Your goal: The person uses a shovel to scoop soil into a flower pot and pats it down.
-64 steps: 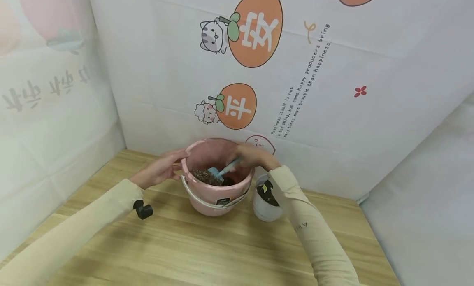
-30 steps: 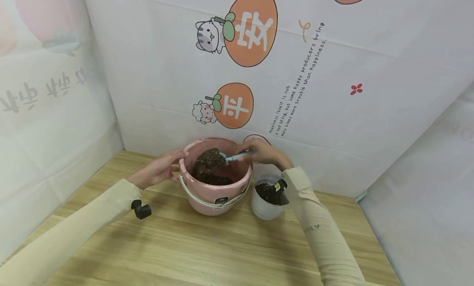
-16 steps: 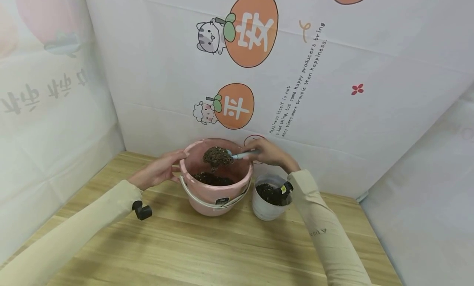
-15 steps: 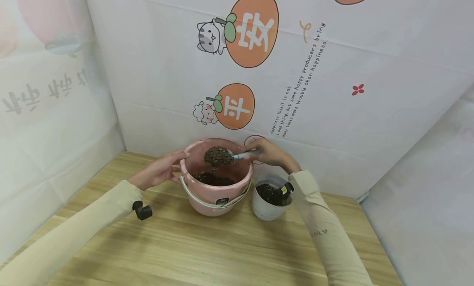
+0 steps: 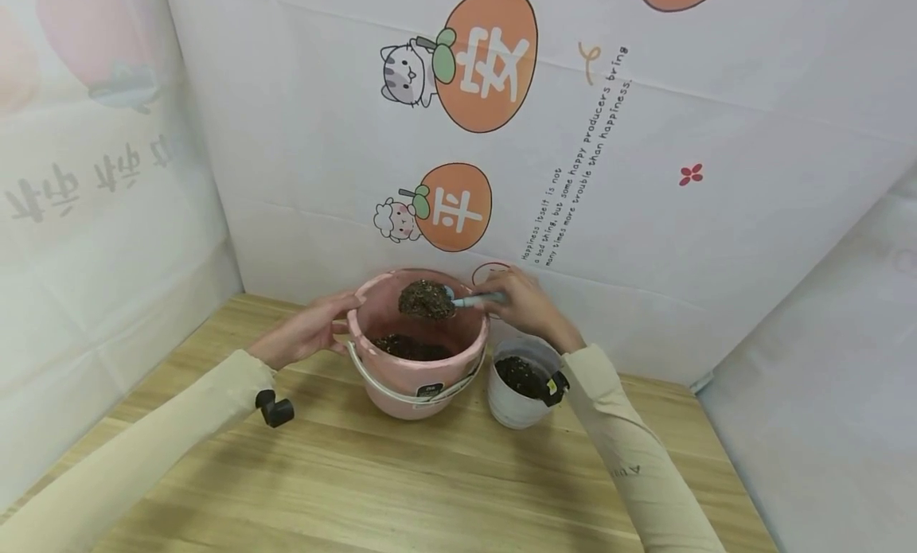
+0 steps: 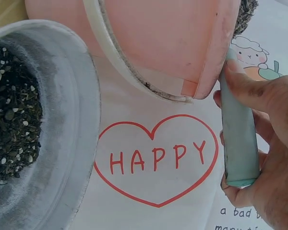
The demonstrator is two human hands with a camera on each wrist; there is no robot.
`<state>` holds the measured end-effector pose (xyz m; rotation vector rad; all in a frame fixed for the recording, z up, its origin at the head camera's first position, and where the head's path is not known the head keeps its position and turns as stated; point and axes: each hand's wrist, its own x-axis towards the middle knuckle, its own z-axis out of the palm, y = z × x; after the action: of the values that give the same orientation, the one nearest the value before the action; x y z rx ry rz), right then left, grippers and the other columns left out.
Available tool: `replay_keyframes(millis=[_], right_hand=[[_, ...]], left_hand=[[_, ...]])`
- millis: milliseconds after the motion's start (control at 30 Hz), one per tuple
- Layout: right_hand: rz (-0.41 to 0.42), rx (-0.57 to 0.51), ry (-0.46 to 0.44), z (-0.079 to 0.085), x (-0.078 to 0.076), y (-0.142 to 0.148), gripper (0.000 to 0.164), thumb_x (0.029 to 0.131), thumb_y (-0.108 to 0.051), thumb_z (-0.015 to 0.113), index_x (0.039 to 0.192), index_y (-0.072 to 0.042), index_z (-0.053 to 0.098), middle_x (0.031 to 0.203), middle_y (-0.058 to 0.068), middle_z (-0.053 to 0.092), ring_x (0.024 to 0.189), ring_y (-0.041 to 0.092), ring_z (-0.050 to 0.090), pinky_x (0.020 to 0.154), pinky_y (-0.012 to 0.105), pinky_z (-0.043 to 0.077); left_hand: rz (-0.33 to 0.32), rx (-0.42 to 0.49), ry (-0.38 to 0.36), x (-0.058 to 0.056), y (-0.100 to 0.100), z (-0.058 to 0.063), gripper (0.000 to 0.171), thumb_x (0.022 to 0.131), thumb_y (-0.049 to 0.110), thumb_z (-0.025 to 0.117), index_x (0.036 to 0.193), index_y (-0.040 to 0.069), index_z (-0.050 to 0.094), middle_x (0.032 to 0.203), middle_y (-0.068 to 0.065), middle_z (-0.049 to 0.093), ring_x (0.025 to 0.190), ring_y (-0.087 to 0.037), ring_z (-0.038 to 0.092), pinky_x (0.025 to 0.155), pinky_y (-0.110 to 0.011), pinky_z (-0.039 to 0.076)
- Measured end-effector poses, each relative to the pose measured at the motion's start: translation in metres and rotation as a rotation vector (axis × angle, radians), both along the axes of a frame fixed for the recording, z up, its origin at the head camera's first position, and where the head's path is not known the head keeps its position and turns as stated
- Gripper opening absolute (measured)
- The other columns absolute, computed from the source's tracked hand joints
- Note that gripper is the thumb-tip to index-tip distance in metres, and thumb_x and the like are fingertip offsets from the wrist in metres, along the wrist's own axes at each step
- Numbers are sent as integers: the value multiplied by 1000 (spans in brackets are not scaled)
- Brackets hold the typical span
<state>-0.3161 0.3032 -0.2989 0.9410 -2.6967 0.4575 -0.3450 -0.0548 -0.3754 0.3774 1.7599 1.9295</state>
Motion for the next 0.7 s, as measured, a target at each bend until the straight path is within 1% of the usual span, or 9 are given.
replay_keyframes(millis=[100,167,267,333,433,533,600,700], right_hand=[[-11,15,44,-2,2,2,23,92,-10,79,114,-6,80,102,7,78,100,28,63,94,49,49],[-23,23,58,-2,4,4,24,92,-11,80,115,-5,80,108,11,78,108,34,63,101,53,47],[-36,11,44,-2,6,8,26,91,-10,80,117,-5,79,117,15,76,119,40,62,109,56,44],[-33,-18,23,-2,7,11,27,90,-8,80,117,-5,80,121,16,76,122,40,62,110,57,43],[24,-58,-4,-1,7,15,25,90,-5,80,115,-4,80,116,13,78,113,34,68,101,53,51],[77,-74,-3,-1,7,20,24,89,-1,80,113,-3,80,106,10,79,99,27,70,91,46,55],[94,-78,-3,0,7,24,24,89,1,79,113,-2,80,105,10,79,97,25,71,89,44,58],[96,-93,5,1,8,32,25,89,4,78,114,1,79,105,12,79,95,27,72,86,43,61]], left_hand=[[-2,5,3,0,0,1,60,112,28,43,166,8,26,162,-23,31,146,-51,35,91,-55,63],[1,7,4,-1,0,1,61,111,28,43,166,8,26,163,-23,30,146,-51,35,92,-56,63],[6,13,-7,-2,1,2,61,110,27,45,165,8,27,162,-23,31,146,-50,35,93,-57,62],[7,13,-4,-2,2,2,62,109,27,46,165,7,28,162,-24,32,147,-50,35,93,-58,62],[15,10,-11,-1,2,1,61,110,27,45,165,8,29,161,-23,33,147,-51,34,94,-59,61],[20,11,-20,1,0,-1,59,111,26,43,165,8,28,161,-24,32,148,-52,33,97,-62,58],[16,15,-16,2,-1,-2,59,111,26,42,166,8,27,162,-25,31,148,-53,32,98,-64,57],[0,25,-1,2,0,-3,59,112,27,42,166,9,26,164,-26,30,149,-53,31,99,-64,57]])
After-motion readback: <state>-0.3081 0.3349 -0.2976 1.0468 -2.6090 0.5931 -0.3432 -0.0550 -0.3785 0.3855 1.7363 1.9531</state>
